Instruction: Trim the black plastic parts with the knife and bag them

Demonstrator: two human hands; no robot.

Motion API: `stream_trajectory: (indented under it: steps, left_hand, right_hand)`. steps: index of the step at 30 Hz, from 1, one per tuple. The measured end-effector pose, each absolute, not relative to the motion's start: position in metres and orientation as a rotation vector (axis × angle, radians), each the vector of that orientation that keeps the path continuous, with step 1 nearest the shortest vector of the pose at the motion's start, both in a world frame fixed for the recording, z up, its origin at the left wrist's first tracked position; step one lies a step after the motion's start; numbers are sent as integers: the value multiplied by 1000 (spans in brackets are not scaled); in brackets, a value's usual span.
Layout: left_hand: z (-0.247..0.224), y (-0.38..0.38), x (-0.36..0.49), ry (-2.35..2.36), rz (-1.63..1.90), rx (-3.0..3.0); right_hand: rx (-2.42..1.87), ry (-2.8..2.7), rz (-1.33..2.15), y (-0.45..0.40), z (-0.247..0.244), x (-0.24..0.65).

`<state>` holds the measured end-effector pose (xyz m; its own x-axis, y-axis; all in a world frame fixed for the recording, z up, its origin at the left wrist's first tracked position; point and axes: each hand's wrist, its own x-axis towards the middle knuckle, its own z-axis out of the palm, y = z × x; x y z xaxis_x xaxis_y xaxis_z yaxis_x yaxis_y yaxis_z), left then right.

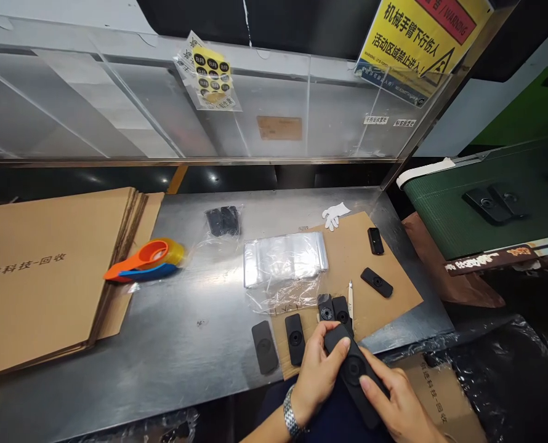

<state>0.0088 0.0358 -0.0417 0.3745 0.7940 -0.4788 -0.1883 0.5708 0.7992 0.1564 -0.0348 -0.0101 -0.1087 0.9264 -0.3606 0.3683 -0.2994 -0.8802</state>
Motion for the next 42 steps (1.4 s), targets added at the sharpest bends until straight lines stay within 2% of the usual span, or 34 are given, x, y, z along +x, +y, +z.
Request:
stream_trajectory:
  steps: [11,20,30,37,42]
  left_hand:
    - [-24,39,-3,766,656,447]
    - [-28,38,-3,692,651,669]
    - [-39,38,11,1066,736,910]
    - [-36,50,6,876,615,755]
    - [-36,55,-1,803,502,875]
  right_hand:
    - [-1370,-1153,1656,-27,-3,178]
    - [-1464,-1237,1579,-30,-9,184]
    - [-1567,-1493,1416,-34,-13,170]
    - [-1478,-1318,1525,-29,-13,179]
    - [-1565,-1436,1490,-32,-7,184]
